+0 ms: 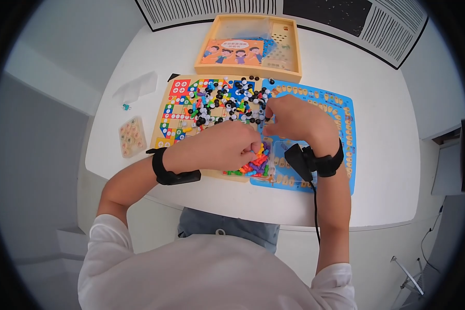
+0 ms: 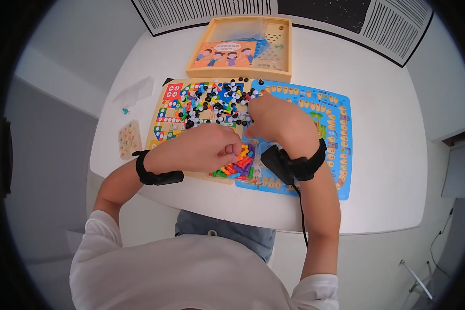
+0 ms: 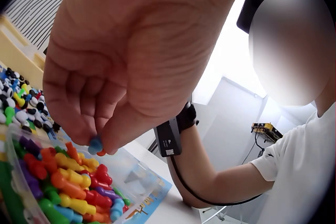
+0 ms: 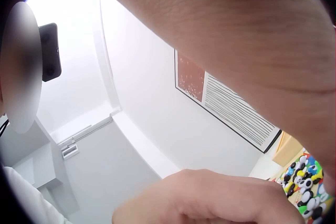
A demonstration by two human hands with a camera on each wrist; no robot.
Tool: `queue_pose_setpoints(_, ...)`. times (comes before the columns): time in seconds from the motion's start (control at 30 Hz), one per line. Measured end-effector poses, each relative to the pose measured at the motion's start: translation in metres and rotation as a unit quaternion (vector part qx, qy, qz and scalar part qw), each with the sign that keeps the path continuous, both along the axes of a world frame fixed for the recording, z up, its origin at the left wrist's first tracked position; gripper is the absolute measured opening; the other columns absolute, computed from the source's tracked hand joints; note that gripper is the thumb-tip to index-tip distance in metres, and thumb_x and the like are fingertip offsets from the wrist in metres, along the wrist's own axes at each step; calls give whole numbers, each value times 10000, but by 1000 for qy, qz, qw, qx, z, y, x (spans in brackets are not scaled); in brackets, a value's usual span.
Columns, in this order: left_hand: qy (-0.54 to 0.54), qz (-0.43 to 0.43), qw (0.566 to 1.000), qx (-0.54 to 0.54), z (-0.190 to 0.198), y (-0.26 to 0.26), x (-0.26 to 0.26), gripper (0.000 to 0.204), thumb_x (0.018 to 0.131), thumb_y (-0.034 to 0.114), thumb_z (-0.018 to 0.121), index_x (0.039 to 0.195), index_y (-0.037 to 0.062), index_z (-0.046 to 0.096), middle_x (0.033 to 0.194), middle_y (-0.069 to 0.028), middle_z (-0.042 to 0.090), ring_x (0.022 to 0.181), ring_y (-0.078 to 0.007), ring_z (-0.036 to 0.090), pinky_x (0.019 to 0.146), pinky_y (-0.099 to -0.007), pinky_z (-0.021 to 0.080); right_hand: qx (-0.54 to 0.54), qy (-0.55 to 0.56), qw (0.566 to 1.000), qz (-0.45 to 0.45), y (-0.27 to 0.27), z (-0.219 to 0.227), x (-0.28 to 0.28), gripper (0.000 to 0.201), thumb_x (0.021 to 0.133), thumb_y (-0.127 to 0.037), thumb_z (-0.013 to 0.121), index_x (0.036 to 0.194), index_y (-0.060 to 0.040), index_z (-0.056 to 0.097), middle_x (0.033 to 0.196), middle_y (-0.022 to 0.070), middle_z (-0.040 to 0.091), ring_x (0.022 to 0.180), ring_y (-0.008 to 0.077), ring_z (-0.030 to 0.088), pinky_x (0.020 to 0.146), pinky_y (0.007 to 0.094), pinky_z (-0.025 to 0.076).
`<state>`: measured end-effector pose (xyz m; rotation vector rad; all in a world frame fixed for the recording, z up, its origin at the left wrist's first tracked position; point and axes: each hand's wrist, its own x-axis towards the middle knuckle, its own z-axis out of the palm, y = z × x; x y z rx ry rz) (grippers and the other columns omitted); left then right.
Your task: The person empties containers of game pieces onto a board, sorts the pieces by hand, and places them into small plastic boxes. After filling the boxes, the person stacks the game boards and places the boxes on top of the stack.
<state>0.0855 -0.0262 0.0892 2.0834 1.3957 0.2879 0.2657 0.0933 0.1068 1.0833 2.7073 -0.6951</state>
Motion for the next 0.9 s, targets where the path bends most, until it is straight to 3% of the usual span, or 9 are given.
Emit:
queue_pose_setpoints(0.17, -7, -4, 999, -39, -2, -4, 8, 109, 902, 124, 720, 905, 17, 699, 817, -107, 678, 728, -273, 678, 700, -389, 534, -6, -13, 1000, -9, 0, -4, -3, 419, 838, -336, 815, 1150, -71, 723, 1133, 175, 729, 1043, 358, 709, 885, 438, 567)
queue_pose_setpoints(0.27, -12, -18, 1000, 0, -9, -4, 9, 113, 905, 132, 722, 911, 21, 699, 805, -103, 677, 717, -261, 681, 694, -379, 536, -7, -13, 1000, -6, 2, -7, -3, 420, 839, -343, 819, 1144, -69, 724, 1137, 175, 728, 1045, 359, 709, 887, 439, 567)
queue_pose_setpoints(0.57, -58, 23, 997, -38, -19, -17, 19, 165, 931, 195, 755, 974, 43, 710, 867, -87, 691, 747, -245, 690, 696, -386, 543, -15, -18, 1000, -8, 2, -6, -5, 425, 844, -335, 832, 1157, -67, 725, 1132, 178, 737, 1042, 367, 708, 888, 441, 563)
queue_pose_setpoints(0.77, -58, 39, 989, 132, -22, -25, 7, 170, 934, 225, 761, 976, 65, 723, 905, -56, 696, 733, -210, 673, 670, -369, 537, -31, -35, 999, -16, 2, -6, -9, 420, 845, -328, 837, 1157, -70, 726, 1127, 172, 739, 1046, 366, 709, 884, 442, 564)
queue_pose_setpoints(0.9, 0, 171, 978, 118, -3, -15, -32, 171, 927, 222, 770, 985, 65, 734, 904, -54, 699, 751, -187, 653, 675, -350, 525, -36, -35, 999, -14, 2, -7, -10, 409, 847, -326, 836, 1155, -79, 728, 1129, 162, 739, 1053, 363, 709, 885, 436, 565)
